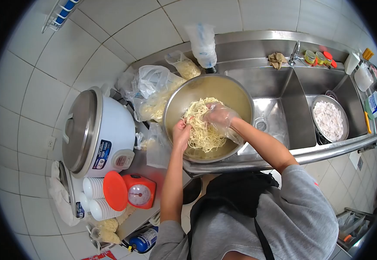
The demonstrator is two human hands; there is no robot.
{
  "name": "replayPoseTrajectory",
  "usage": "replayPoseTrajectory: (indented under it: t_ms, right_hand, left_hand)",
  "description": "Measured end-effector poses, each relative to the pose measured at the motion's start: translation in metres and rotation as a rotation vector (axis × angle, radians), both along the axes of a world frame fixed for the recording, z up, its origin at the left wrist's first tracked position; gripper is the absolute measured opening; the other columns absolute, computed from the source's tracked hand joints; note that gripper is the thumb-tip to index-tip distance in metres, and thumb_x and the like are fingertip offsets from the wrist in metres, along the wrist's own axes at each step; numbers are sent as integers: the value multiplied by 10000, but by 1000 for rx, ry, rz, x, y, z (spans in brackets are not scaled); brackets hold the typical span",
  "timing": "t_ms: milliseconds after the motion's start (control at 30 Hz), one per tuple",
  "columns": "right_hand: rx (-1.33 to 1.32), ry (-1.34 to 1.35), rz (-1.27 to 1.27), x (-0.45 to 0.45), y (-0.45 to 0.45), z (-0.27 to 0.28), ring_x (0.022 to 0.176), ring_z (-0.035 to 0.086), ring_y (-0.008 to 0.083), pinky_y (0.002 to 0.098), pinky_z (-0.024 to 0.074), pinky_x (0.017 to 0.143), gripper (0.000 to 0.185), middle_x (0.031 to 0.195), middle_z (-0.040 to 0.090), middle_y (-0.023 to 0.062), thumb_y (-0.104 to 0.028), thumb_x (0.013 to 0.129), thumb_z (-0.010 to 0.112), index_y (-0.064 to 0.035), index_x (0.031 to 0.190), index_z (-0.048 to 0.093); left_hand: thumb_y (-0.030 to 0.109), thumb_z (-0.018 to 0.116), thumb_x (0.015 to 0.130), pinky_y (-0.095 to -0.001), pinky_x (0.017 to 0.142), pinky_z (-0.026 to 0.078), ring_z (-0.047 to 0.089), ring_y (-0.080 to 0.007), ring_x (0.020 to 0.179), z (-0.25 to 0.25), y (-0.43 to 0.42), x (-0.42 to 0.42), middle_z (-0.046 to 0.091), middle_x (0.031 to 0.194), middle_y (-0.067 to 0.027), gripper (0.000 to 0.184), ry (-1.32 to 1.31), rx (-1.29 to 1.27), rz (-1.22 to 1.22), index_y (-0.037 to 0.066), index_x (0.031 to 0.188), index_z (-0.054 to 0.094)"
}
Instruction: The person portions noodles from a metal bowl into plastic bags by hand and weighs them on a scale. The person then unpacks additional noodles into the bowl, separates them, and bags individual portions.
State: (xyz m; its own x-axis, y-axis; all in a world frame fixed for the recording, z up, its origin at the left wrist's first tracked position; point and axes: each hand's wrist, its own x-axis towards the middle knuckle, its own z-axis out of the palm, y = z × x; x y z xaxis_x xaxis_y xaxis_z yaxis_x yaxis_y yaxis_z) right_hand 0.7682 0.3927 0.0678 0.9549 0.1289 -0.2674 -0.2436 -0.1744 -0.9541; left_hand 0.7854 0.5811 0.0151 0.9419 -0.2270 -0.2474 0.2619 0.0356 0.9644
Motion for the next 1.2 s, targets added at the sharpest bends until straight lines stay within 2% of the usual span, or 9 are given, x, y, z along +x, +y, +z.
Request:
replayPoseTrajectory:
  t_ms: [200,400,500,600,700,800,900,1000,1200]
  right_hand:
    - [5,26,-39,7,6,-26,699,569,172,298,460,647,669,822,603,145,-181,656,669,92,1204,399]
    - [-135,-28,176,28,15,-52,810,583,221,275,459,716,552,940,598,198,-205,651,659,56,1114,511]
    - [-277,-158,-6,14,10,-42,806,582,252,304,456,701,424,929,602,206,-207,651,634,42,990,577]
    - [-445,-423,185,18,9,-52,789,583,268,331,451,713,383,893,608,200,-224,652,621,36,932,585]
    - [-421,-292,448,28,0,-47,816,586,236,312,442,753,419,880,612,143,-257,678,630,-5,1008,577]
    - [-273,-34,330,26,-9,-32,824,581,236,316,428,782,409,926,606,131,-256,674,637,-46,1021,583]
    - [-306,-225,154,11,-1,-18,829,577,219,309,432,772,414,902,610,141,-204,664,637,-6,1021,567]
    - [26,11,93,23,1,-44,889,563,220,295,428,795,514,961,592,162,-188,635,661,32,1079,524]
    - [-256,-140,11,18,8,-48,970,550,257,278,424,839,668,1078,542,200,-258,639,650,38,1198,435]
  left_hand:
    - [-83,508,728,-227,739,428,543,-112,830,5,-6,-6,578,936,-53,299,-77,75,-32,-7,1018,522]
    - [-69,478,744,-237,758,412,525,-108,865,22,-7,-6,567,969,-55,285,-60,140,-24,-12,1019,525]
    - [-56,452,754,-237,763,411,526,-109,864,21,-2,-4,563,966,-51,300,-120,117,-94,-17,1045,517]
    - [-47,460,762,-235,768,409,527,-108,862,13,4,-1,559,972,-50,316,-91,105,-159,-14,1072,507]
    - [-39,497,762,-238,769,408,525,-104,858,14,5,-4,558,974,-48,323,23,-1,-182,-3,1083,502]
    - [-32,538,754,-240,754,410,520,-98,849,14,4,-5,558,966,-42,330,20,15,-210,5,1079,499]
    - [-32,554,741,-236,730,410,516,-93,816,10,2,-3,554,935,-29,330,-2,96,-229,10,1062,490]
    - [-40,542,730,-233,704,410,512,-91,775,7,-2,-4,550,907,-17,311,-36,81,-177,12,1033,493]
    - [-50,519,718,-229,669,413,504,-81,748,5,-7,-3,543,871,-11,321,-105,118,-86,14,1032,498]
